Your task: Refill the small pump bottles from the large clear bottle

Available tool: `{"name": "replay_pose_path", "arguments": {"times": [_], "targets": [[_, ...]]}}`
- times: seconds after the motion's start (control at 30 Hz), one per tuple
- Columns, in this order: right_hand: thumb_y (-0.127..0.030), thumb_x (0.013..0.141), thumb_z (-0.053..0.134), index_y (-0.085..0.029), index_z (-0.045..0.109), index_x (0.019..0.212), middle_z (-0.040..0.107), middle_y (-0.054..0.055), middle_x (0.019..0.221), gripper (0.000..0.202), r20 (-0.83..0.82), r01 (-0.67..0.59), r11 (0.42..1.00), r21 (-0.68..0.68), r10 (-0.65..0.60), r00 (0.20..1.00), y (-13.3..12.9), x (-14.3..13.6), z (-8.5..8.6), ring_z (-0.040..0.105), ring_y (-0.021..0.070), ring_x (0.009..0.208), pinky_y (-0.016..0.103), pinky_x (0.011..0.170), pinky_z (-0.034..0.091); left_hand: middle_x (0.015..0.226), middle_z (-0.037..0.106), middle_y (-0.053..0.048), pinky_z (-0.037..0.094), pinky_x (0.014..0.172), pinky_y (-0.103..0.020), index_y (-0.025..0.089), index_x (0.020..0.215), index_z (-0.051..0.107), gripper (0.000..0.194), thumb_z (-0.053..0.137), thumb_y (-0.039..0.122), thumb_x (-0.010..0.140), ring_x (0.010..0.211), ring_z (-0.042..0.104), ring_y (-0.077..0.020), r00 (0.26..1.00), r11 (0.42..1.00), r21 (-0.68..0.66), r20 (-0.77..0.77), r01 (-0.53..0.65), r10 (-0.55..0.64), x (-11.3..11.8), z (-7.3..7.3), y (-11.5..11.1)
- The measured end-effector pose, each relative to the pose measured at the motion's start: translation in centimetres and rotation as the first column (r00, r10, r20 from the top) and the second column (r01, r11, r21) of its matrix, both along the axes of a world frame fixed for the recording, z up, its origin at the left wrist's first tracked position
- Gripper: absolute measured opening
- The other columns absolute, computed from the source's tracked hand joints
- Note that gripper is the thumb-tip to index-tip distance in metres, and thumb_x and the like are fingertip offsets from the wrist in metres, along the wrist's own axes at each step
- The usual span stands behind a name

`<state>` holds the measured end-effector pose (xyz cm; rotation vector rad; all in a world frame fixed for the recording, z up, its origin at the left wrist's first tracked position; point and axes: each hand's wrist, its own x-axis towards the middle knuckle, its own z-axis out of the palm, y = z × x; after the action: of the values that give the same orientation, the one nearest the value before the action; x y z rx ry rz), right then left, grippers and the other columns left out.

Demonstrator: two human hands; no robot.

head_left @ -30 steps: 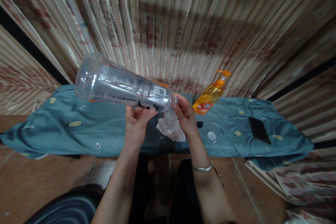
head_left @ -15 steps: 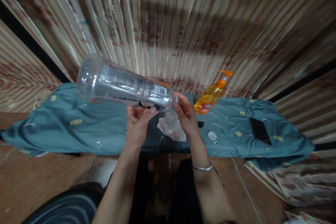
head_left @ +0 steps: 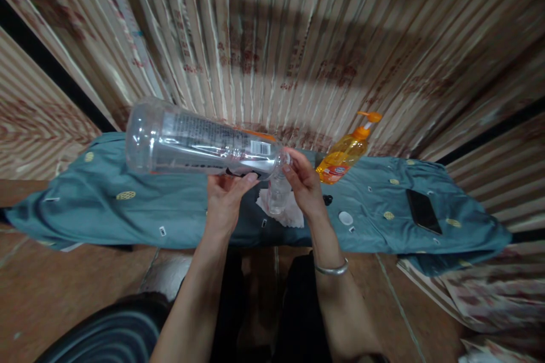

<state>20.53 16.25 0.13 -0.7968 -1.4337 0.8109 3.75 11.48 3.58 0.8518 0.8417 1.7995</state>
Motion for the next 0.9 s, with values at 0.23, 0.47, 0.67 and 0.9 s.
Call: {"name": "replay_pose_path", "arguments": {"times": [0.23,0.47,0.67,0.9], "targets": [[-0.066,0.095,0.075,-0.031,0.074,0.130,0.078,0.006,0.135,0.050,-0.011,-0.015,1.000,0.006,0.015,1.000,-0.1,0.1,0.2,0.071,0.0281,0.130,0.049,0.121,0.053,0.098,0.082,-0.004,0.067,0.074,-0.036,0.026,0.110,0.072,0.070,0.107,0.042,0.052,0.087,0.079,-0.0236,1.000,1.000,-0.021,0.004,-0.001,0.001,0.2,0.1,0.2],[-0.062,0.096,0.075,-0.032,0.070,0.140,0.072,0.006,0.148,0.054,-0.017,-0.047,0.999,-0.011,0.047,0.999,-0.2,0.6,0.1,0.065,0.0270,0.143,0.049,0.127,0.047,0.097,0.082,-0.006,0.067,0.073,-0.033,0.023,0.108,0.075,0.069,0.108,0.042,0.051,0.082,0.079,-0.0213,1.000,0.999,-0.032,0.029,-0.010,0.011,0.5,0.6,-0.1],[-0.066,0.094,0.076,-0.032,0.064,0.147,0.067,0.010,0.155,0.064,-0.076,0.000,0.997,-0.082,-0.007,0.997,0.1,2.2,-0.8,0.061,0.0281,0.147,0.051,0.129,0.046,0.096,0.083,-0.005,0.067,0.070,-0.031,0.022,0.105,0.077,0.068,0.109,0.041,0.048,0.080,0.078,-0.0204,0.999,0.999,-0.053,0.053,-0.009,0.012,0.5,0.4,0.0],[-0.077,0.080,0.081,-0.028,0.070,0.135,0.076,0.012,0.141,0.074,-0.063,0.025,0.965,-0.262,-0.043,0.997,0.2,3.4,-3.8,0.070,0.0298,0.134,0.051,0.120,0.054,0.098,0.083,-0.006,0.067,0.074,-0.035,0.022,0.109,0.078,0.068,0.107,0.040,0.051,0.086,0.080,-0.0242,0.998,0.998,-0.064,0.057,-0.007,0.010,0.4,0.1,0.0]]}}
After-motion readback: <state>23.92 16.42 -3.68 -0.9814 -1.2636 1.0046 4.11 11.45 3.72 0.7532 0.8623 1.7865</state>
